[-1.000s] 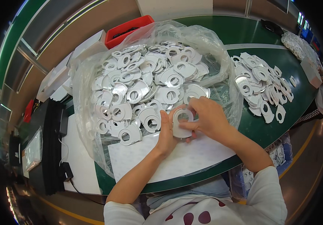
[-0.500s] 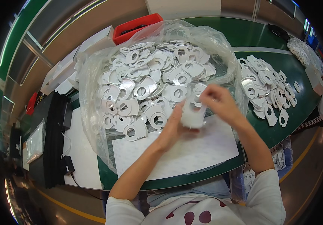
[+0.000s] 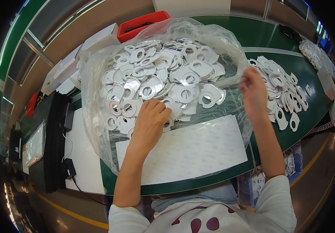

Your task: The person assembles white plastic rings by hand, inserting circular adhesive inserts into each ring.

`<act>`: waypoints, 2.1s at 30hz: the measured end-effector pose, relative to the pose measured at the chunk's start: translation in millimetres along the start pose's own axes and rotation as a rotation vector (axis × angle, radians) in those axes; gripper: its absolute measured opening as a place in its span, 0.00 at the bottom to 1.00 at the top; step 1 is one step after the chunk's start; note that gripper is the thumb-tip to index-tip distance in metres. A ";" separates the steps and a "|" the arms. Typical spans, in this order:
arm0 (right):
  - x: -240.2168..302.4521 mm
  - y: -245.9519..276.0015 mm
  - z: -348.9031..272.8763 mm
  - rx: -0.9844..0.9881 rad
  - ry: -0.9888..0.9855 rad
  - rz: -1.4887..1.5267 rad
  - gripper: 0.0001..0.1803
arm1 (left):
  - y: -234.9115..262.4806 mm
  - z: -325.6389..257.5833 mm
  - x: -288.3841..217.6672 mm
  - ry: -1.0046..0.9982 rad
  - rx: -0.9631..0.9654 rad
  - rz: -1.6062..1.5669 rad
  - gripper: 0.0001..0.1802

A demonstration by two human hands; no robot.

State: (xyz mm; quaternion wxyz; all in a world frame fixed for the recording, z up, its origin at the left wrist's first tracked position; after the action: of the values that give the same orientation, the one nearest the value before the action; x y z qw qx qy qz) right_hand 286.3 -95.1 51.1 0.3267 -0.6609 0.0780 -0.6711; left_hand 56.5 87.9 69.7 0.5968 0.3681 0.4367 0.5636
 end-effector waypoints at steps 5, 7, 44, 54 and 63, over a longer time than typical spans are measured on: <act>-62.6 -116.4 -115.3 1.036 0.045 -1.071 0.12 | 22.7 -0.6 11.4 0.171 -0.221 -0.259 0.09; -69.9 -115.9 -133.1 1.054 0.177 -1.216 0.14 | 25.9 -0.2 15.2 0.281 -0.266 -0.419 0.06; -26.6 -150.7 -172.7 1.452 0.266 -0.900 0.11 | -96.3 -7.8 -11.1 0.686 -0.178 -2.141 0.36; -53.8 -102.1 -89.2 0.817 -0.224 -0.424 0.14 | -101.2 -9.8 -48.7 0.674 0.151 -2.154 0.37; -67.9 -97.1 -90.5 0.846 -0.188 -0.489 0.12 | -107.4 -9.4 -47.4 0.674 0.154 -2.196 0.39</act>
State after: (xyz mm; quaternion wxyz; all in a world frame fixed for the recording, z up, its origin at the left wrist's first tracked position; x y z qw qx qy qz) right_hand 162.9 -12.7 36.1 0.4049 -0.5269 -0.3884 -0.6384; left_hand 86.1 30.2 -28.5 0.5948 -0.3445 0.6927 -0.2185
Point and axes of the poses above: each hand's wrist, its own z-axis towards the middle knuckle, its own y-axis out of the back of the hand, x = y × z, the point moved 10 cm from there along z, towards the middle knuckle, and after that the axes turned 1 degree about y, right-handed, at the moved point
